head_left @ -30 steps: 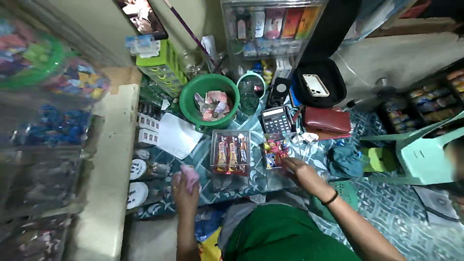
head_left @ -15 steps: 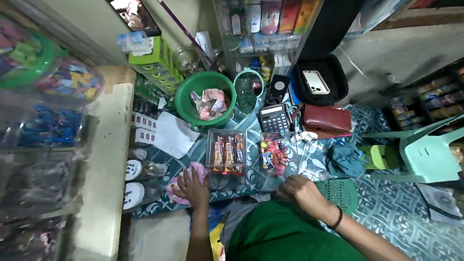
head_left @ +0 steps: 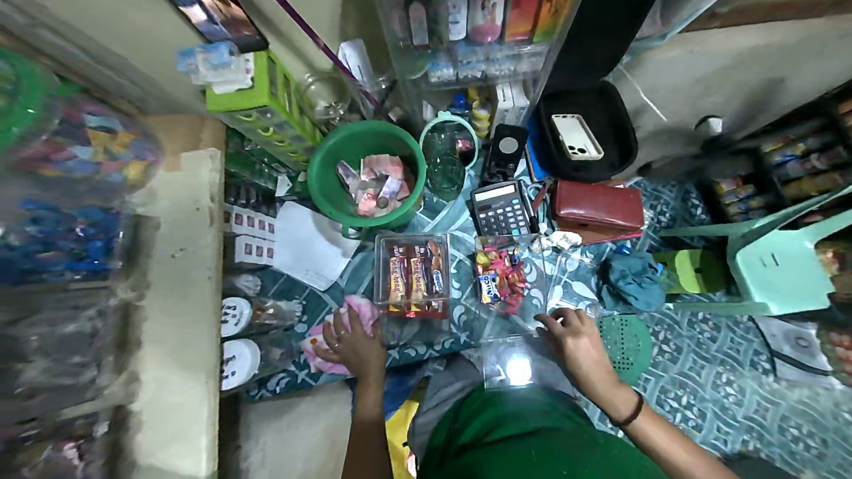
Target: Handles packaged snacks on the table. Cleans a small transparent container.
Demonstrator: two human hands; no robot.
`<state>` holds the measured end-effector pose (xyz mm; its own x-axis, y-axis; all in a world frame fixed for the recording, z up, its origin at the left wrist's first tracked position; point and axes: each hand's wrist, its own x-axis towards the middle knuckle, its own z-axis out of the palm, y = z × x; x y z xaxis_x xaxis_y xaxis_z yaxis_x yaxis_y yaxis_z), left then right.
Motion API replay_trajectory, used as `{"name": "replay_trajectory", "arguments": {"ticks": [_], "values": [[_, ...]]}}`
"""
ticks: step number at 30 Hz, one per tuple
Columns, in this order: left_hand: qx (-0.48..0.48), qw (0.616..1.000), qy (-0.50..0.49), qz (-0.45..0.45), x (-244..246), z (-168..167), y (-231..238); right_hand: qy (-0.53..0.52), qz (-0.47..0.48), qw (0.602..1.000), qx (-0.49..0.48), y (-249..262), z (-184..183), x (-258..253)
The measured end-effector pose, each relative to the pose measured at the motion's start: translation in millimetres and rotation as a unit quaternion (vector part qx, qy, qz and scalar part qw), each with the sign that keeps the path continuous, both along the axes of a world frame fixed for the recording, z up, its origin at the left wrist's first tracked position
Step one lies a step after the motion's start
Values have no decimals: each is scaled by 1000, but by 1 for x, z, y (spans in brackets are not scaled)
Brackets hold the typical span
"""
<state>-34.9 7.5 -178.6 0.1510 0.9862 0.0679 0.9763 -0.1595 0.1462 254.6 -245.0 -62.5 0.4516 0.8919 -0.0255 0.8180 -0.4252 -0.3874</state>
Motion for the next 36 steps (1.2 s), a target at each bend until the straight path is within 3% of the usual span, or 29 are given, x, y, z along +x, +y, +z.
{"name": "replay_trajectory", "arguments": {"ticks": [3,5,9,11,17,23,28,36], "values": [[8,1000,3,0,1,0,-1,187,8,972,-139,1,-7,10],[11,1000,1,-4,1,-1,-1,260,-13,955,-141,5,-23,12],[13,1000,-9,-7,1,1,-2,195,-21,976,-90,6,-29,2],[13,1000,-22,-7,3,3,-1,128,2,992,-20,1,-28,-3],[15,999,-44,-8,2,2,-3,55,10,990,133,-7,18,13],[13,999,-40,-1,2,0,-3,147,12,981,123,-19,16,19],[12,1000,-28,0,3,1,-3,287,-46,955,51,3,28,39],[15,999,-33,-14,-1,-1,-2,392,-83,916,1,36,37,81]]}}
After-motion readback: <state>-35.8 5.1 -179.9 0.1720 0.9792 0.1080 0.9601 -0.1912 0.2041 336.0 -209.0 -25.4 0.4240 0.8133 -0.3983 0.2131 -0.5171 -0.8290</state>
